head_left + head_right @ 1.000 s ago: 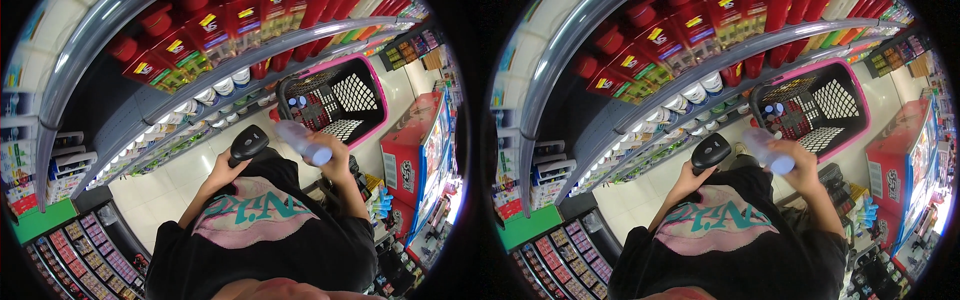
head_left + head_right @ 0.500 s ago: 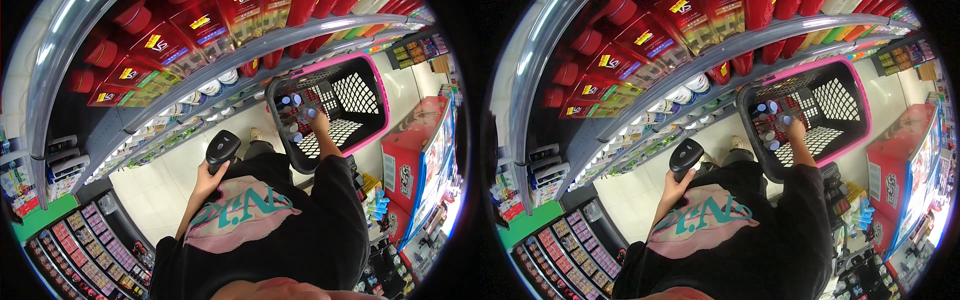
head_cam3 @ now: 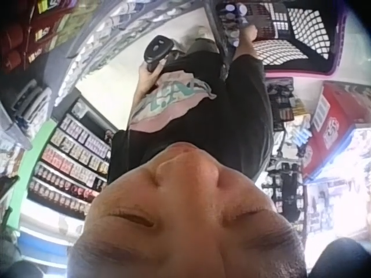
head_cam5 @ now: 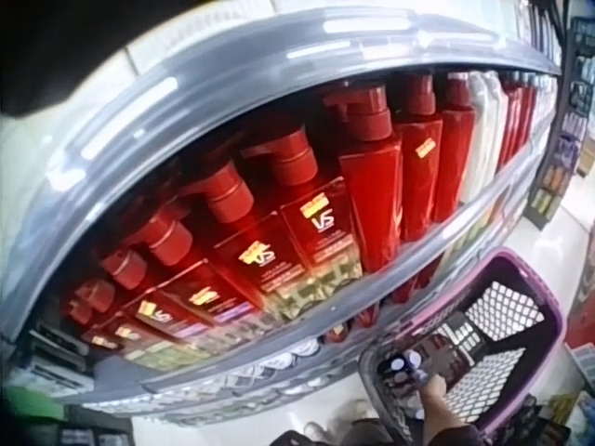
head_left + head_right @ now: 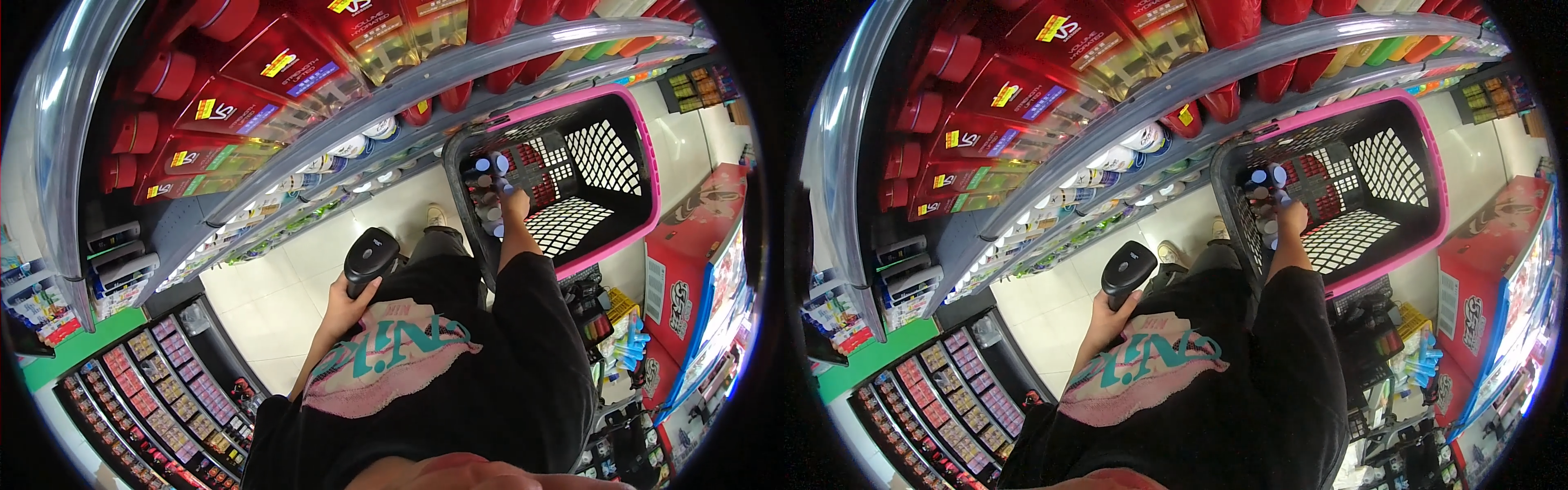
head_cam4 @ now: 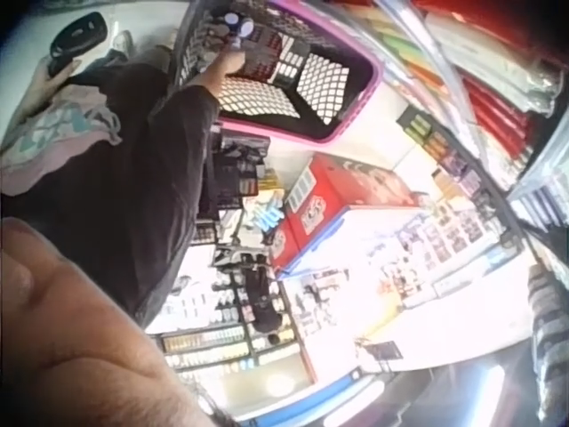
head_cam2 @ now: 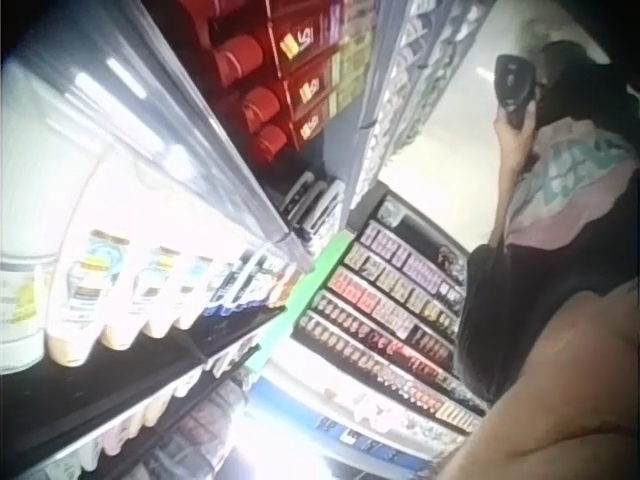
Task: Scanning shampoo and personal care bottles with a handheld barcode scanner and placing them into a shopping basket.
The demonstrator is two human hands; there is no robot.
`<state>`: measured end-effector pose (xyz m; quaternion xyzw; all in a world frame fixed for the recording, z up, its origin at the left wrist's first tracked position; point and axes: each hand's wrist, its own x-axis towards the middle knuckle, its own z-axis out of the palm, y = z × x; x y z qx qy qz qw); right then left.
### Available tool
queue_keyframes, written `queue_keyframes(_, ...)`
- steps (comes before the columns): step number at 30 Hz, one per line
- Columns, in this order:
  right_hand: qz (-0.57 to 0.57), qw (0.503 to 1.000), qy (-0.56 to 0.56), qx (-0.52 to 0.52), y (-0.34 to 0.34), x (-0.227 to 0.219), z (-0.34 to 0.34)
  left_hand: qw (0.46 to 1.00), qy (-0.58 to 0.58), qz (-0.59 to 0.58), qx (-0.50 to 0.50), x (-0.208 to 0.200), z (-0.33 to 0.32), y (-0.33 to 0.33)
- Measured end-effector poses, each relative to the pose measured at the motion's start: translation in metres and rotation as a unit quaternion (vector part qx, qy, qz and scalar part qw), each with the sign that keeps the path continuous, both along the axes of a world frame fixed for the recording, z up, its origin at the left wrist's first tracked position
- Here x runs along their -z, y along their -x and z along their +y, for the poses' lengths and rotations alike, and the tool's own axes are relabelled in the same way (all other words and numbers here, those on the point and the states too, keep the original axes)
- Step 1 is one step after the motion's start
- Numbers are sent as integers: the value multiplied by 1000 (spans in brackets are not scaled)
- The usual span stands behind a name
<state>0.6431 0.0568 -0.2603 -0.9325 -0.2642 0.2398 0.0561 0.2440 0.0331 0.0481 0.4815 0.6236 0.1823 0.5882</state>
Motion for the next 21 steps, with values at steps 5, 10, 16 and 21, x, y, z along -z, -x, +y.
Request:
queue_keyframes(5,12,1000,-21,-2,-1,21,-3,1000,10,14,11,-3,2,-5)
queue_keyframes(10,82,996,0,28,10,-17,13,1000,-17,-11,20,1,2,0)
queue_keyframes(16,11,997,-75,-27,9,-41,6,997,-66,-41,27,9,-1,19)
queue_keyframes(21,-59,929,-336,-140,18,-97,1,993,-93,-70,5,17,-5,41)
